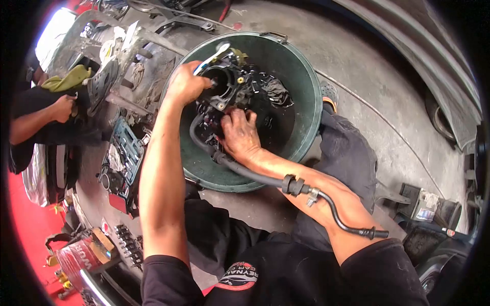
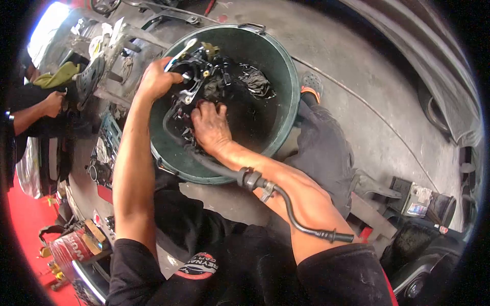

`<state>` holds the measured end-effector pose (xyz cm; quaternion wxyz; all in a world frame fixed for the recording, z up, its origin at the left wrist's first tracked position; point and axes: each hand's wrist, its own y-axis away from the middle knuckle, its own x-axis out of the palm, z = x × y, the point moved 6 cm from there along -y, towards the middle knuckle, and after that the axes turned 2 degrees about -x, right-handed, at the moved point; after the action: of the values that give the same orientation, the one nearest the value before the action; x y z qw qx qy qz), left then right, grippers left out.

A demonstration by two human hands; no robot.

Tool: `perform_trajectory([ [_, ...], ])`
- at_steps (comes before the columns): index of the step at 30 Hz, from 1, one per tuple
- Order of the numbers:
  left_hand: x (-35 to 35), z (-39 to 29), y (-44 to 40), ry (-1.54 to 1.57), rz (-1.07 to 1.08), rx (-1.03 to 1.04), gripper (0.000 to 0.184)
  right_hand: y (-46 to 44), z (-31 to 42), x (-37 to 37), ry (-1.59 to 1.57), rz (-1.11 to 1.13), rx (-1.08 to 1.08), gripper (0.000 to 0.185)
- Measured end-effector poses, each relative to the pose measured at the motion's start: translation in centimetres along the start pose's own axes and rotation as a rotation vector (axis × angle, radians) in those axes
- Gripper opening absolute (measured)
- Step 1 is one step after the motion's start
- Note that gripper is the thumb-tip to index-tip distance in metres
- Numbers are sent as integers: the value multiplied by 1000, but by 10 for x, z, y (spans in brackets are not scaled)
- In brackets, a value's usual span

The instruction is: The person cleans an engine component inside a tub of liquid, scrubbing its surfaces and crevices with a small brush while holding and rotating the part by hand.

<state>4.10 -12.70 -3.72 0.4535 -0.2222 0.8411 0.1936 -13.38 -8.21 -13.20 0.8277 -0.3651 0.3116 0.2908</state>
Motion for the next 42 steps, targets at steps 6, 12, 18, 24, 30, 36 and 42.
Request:
perform_trajectory([
  [6, -7, 12, 33, 357, -141, -144, 55, 3, 20, -37, -100, 41, -35, 41],
  [12, -9, -8, 46, 504, -270, -80, 55, -16, 9, -103, -122, -114, -64, 52],
  [18, -10, -7, 27, 603, -434, 12, 55, -48, 22, -139, 36, -263, -361, 55],
  [24, -9, 5, 30, 799, -366, -49, 54, -87, -14, -167, 31, -283, -203, 84],
  [30, -14, 20, 40, 738, -381, -3, 55, -155, -59, -118, -504, 20, 118, 113],
  [36, -16, 43, 33, 783, -372, 33, 53, -175, -36, -78, -289, 214, 30, 115],
  [42, -22, 63, 45, 729, -383, 66, 49, -167, -5, -65, -37, 307, 70, 123],
])
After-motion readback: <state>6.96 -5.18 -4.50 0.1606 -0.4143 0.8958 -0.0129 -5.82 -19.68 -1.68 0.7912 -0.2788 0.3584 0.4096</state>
